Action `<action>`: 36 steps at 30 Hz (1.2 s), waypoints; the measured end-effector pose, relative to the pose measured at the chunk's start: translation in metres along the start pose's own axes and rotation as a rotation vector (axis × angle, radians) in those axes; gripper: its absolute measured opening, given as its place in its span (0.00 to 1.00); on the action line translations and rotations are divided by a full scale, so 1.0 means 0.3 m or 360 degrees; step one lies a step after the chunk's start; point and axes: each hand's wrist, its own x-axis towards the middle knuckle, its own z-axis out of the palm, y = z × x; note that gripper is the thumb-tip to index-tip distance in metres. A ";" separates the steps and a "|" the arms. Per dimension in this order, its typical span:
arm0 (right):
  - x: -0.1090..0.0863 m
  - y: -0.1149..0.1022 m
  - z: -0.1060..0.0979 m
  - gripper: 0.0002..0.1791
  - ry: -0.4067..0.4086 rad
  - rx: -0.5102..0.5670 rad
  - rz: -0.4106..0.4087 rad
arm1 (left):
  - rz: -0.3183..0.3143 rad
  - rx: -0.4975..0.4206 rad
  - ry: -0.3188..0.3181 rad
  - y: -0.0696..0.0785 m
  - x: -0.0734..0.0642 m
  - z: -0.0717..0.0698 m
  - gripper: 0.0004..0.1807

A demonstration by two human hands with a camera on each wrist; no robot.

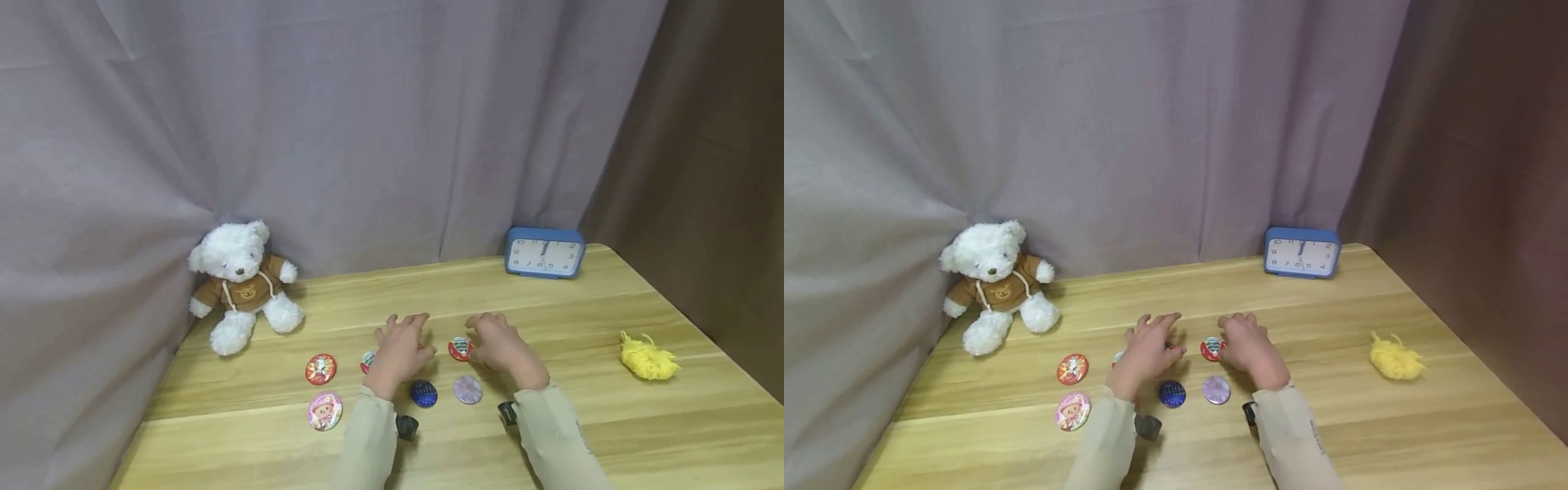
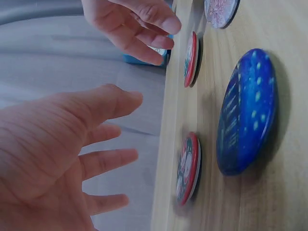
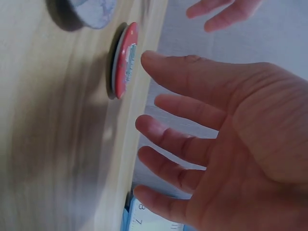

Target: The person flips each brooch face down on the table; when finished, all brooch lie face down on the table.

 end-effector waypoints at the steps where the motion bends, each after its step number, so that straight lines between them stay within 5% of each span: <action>1: -0.001 0.005 0.004 0.34 -0.0009 -0.0008 0.0009 | 0.0007 -0.0003 -0.0008 0.003 -0.001 0.003 0.35; 11: 0.002 0.036 0.019 0.30 -0.0046 0.0004 0.0007 | 0.0181 0.0152 -0.0063 0.055 0.009 0.066 0.32; 24: 0.008 0.037 0.038 0.25 -0.0095 0.0089 -0.0044 | 0.0251 0.0273 -0.0079 0.054 0.000 0.111 0.23; 36: 0.031 0.039 0.018 0.24 -0.0084 0.0021 -0.0062 | 0.0311 0.0307 0.0041 0.062 0.038 0.115 0.12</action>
